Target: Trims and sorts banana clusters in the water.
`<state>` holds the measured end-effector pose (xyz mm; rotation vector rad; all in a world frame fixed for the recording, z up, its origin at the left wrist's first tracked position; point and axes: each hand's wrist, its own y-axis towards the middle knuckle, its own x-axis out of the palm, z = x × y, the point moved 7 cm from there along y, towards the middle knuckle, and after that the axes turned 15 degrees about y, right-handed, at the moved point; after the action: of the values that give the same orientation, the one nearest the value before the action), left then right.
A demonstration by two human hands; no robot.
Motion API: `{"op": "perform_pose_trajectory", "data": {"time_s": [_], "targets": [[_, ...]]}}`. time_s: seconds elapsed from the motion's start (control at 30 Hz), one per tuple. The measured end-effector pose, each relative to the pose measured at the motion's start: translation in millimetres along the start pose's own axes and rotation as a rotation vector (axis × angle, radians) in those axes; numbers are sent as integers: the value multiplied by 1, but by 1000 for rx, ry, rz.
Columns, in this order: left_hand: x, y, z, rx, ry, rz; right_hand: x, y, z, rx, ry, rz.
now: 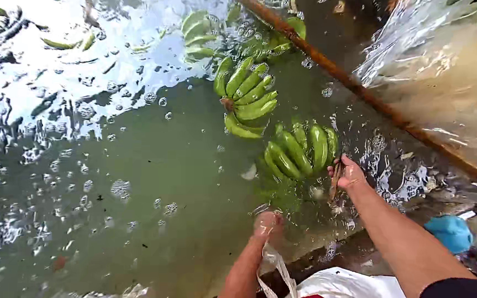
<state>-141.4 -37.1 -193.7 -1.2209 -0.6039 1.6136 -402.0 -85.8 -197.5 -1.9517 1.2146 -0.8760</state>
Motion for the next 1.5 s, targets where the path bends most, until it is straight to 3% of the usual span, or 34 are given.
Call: {"op": "perform_pose_trajectory", "data": {"time_s": [0.07, 0.1, 0.13, 0.3, 0.43, 0.5, 0.63, 0.7, 0.8, 0.9, 1.0, 1.07, 1.23, 1.5], "targets": [[-50, -12, 10, 158, -61, 524, 9, -4, 0, -26, -71, -38], [-72, -14, 15, 228, -61, 722, 17, -7, 0, -38, -113, -72], [-91, -10, 22, 270, -6, 806, 24, -12, 0, -52, -157, -109], [-148, 49, 44, 156, 454, 516, 46, -27, 2, -77, -315, -231], [-138, 70, 41, 190, 575, 515, 34, -13, -1, -43, -248, -286], [-126, 70, 31, 144, 562, 464, 10, 0, 9, -2, -164, -163], [-105, 62, 9, -76, 357, 197, -39, 8, 28, 20, -139, 186], [-95, 52, 1, -104, 327, 162, -33, -6, 24, 0, -275, 182], [-84, 39, -9, -58, 356, 185, -12, -23, 8, -58, -563, -28], [-84, 21, -20, -40, 349, 190, 10, -42, 1, -124, -1080, -313], [-88, 6, -38, -91, 309, 208, 32, -66, 18, -164, -1563, -679], [-93, -4, -45, -147, 257, 237, 41, -83, 34, -219, -1746, -873], [-100, -22, -49, -308, 121, 324, 61, -99, 65, -233, -1981, -1055], [-86, -41, -67, -205, 37, 466, 91, -106, 75, -343, -2081, -1295]]}}
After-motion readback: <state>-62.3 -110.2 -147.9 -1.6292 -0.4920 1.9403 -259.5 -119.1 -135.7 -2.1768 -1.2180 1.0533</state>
